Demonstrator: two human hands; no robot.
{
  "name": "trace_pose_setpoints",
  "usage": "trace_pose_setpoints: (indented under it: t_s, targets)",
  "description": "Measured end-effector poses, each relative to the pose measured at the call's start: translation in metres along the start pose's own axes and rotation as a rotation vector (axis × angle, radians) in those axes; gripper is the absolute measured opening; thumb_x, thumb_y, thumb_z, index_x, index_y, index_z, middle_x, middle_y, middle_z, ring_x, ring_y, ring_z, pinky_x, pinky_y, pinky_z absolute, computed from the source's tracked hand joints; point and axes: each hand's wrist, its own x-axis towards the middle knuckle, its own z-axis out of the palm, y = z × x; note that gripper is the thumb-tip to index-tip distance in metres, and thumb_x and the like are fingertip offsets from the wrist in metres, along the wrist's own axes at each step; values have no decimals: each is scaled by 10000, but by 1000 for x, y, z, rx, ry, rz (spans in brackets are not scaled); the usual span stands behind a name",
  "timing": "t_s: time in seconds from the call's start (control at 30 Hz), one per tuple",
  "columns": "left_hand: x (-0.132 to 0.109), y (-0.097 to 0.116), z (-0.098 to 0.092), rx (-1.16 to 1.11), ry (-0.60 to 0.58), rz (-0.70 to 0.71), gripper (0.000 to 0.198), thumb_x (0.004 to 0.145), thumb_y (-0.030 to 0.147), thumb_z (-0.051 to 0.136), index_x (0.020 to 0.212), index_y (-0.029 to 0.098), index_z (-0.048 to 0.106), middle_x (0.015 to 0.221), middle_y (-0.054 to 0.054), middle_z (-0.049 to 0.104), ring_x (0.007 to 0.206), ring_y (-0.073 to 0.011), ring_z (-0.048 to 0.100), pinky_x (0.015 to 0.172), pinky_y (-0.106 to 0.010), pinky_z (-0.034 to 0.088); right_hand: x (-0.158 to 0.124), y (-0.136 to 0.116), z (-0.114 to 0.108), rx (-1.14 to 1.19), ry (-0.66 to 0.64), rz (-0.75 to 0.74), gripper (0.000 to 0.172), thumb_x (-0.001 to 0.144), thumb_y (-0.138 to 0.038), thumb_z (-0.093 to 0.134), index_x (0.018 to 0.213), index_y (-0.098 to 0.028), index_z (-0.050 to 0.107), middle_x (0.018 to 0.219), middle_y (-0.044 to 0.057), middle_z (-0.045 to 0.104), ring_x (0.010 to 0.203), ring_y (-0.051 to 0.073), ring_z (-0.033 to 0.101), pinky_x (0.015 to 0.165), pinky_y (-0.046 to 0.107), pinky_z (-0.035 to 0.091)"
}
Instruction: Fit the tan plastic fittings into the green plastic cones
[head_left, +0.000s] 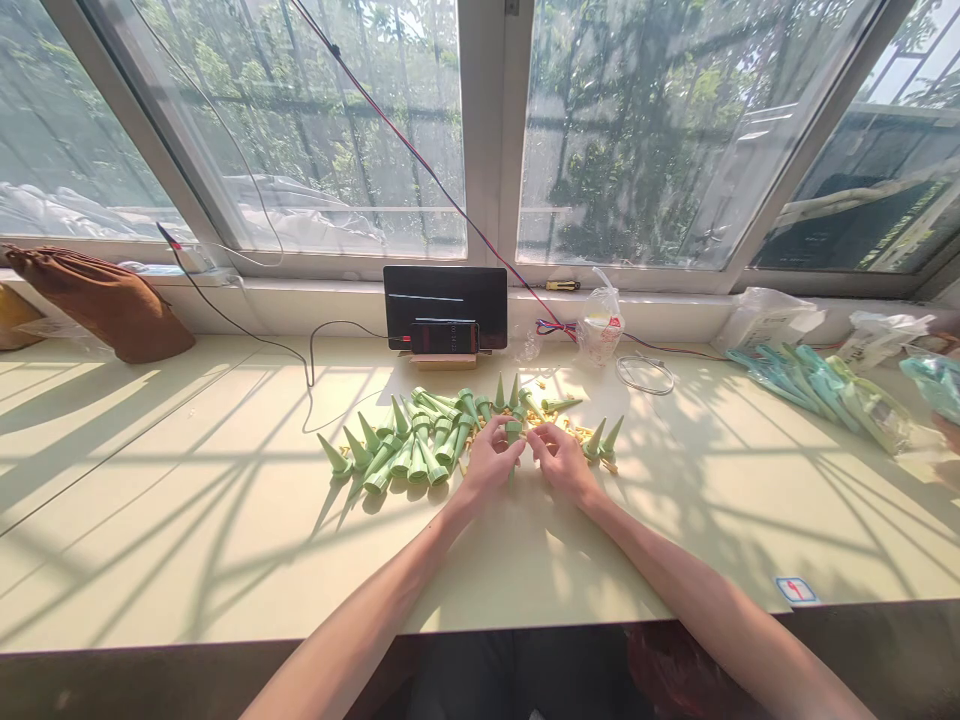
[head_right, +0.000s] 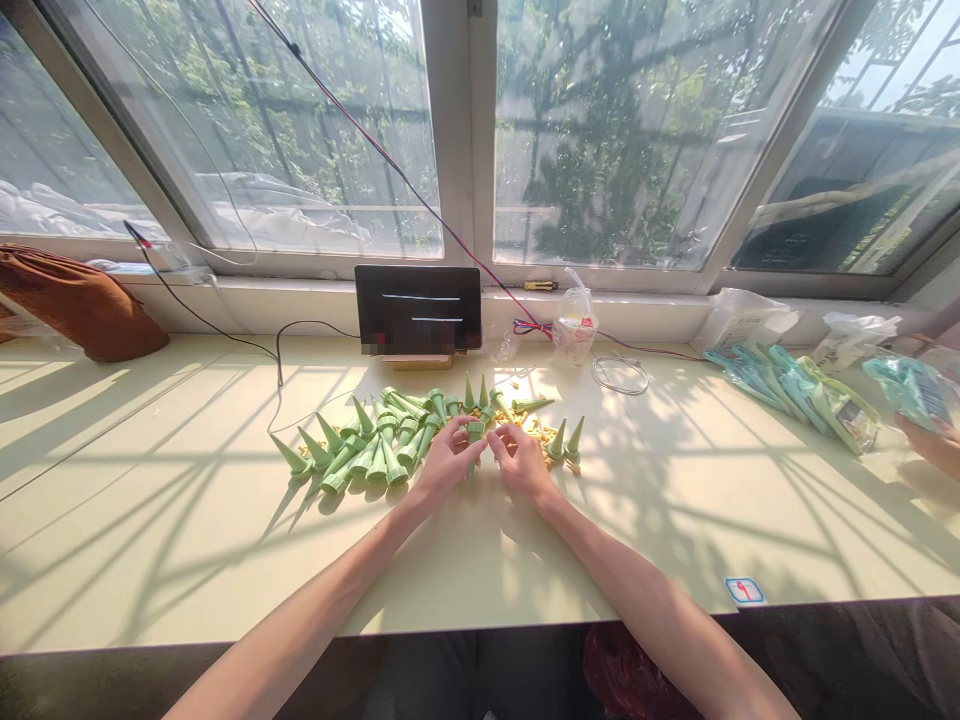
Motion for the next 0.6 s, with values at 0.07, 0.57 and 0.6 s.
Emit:
trace_pose_setpoints:
  t_s: [0.07,0.57,0.6]
  targets:
    - [0,0,-1,-3,8,-5,432,742,412,725,1101,217,581,689,43,543,578,-117,571,555,-231,447,-1,0,0,18,-16,-7,335,897,-538,556,869,-207,605,784,34,653,585,172,614,494,271,419]
    - [0,1,0,-6,-27,6,462,718,374,737,1111,206,562,725,35,566,576,-114,577,565,-239,464,1,0,0,-42,-13,5,383,920,-538,481,708,-220,507,611,-13,517,537,155,496,512,275,372]
    - [-1,1,0,-1,-28,10,460,717,368,735,1112,205,563,732,29,578,585,-117,581,571,-241,467,1,1,0,-54,-8,6,391,923,-541,472,701,-220,502,597,-17,501,535,154,486,517,277,366]
